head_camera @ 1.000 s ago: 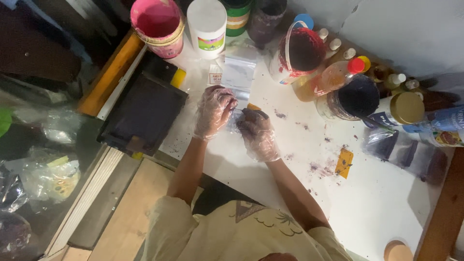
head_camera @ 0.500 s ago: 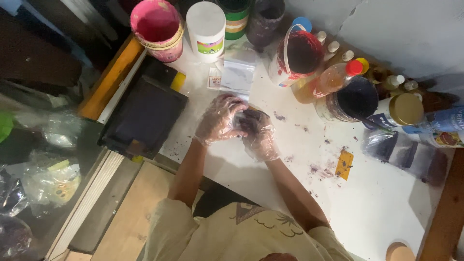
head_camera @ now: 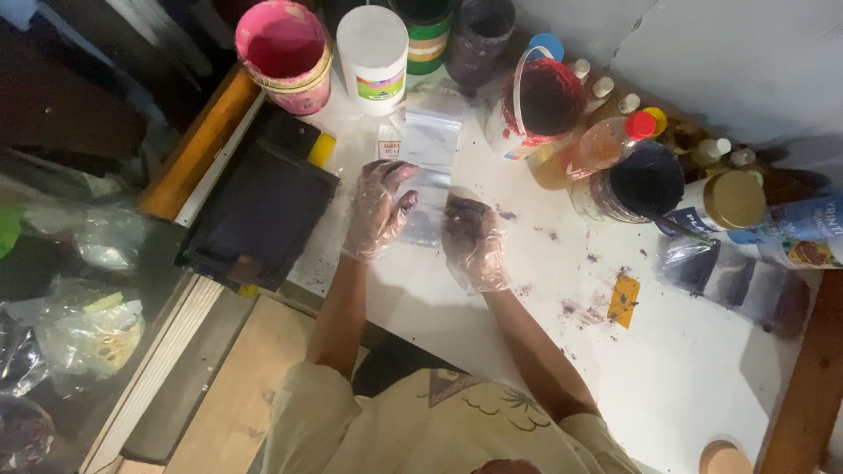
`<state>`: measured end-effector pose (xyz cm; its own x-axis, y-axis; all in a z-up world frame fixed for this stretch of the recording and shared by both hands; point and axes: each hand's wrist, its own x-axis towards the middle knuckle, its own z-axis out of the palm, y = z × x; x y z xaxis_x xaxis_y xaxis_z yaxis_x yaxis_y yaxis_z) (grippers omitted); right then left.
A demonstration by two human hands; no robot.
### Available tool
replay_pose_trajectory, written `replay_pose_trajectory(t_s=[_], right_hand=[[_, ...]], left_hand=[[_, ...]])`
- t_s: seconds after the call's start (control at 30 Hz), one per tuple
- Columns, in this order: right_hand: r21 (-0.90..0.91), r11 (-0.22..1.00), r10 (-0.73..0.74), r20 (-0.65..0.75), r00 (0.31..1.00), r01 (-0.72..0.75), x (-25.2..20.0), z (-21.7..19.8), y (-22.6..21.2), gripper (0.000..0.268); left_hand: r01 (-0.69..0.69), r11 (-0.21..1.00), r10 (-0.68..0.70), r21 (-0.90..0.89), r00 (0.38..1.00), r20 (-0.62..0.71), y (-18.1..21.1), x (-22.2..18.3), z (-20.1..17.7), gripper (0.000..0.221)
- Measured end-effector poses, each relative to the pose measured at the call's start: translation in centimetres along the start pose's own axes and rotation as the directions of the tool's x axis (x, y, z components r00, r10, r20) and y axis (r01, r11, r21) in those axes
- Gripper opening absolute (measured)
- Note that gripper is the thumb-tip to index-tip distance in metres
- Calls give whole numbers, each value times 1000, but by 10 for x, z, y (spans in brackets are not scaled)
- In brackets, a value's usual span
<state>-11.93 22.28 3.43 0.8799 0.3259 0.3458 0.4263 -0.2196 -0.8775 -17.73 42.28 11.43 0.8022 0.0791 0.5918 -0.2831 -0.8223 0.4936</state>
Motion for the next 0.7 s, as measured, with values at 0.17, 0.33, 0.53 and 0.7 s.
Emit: replay_pose_trajectory(t_s=[0.17,0.33,0.53,0.7], right_hand=[[71,994,84,-95,992,-78,-6,-1,24,12],[-18,981,186,-177,967,-192,2,-16,-30,18],[56,929,368,-246,897,-365,1,-14,-10,20],[61,979,204,-227,952,-195,1,-30,-22,17]], left_hand=[[-3,999,5,32,998,-63,6,2,0,33],[49,989,-34,139,993,-113,-5,-4,18,18],[50,966,-13,253,989,-147,-2,-4,24,15],[12,896,22,444,997,-70,3,-9,34,15]])
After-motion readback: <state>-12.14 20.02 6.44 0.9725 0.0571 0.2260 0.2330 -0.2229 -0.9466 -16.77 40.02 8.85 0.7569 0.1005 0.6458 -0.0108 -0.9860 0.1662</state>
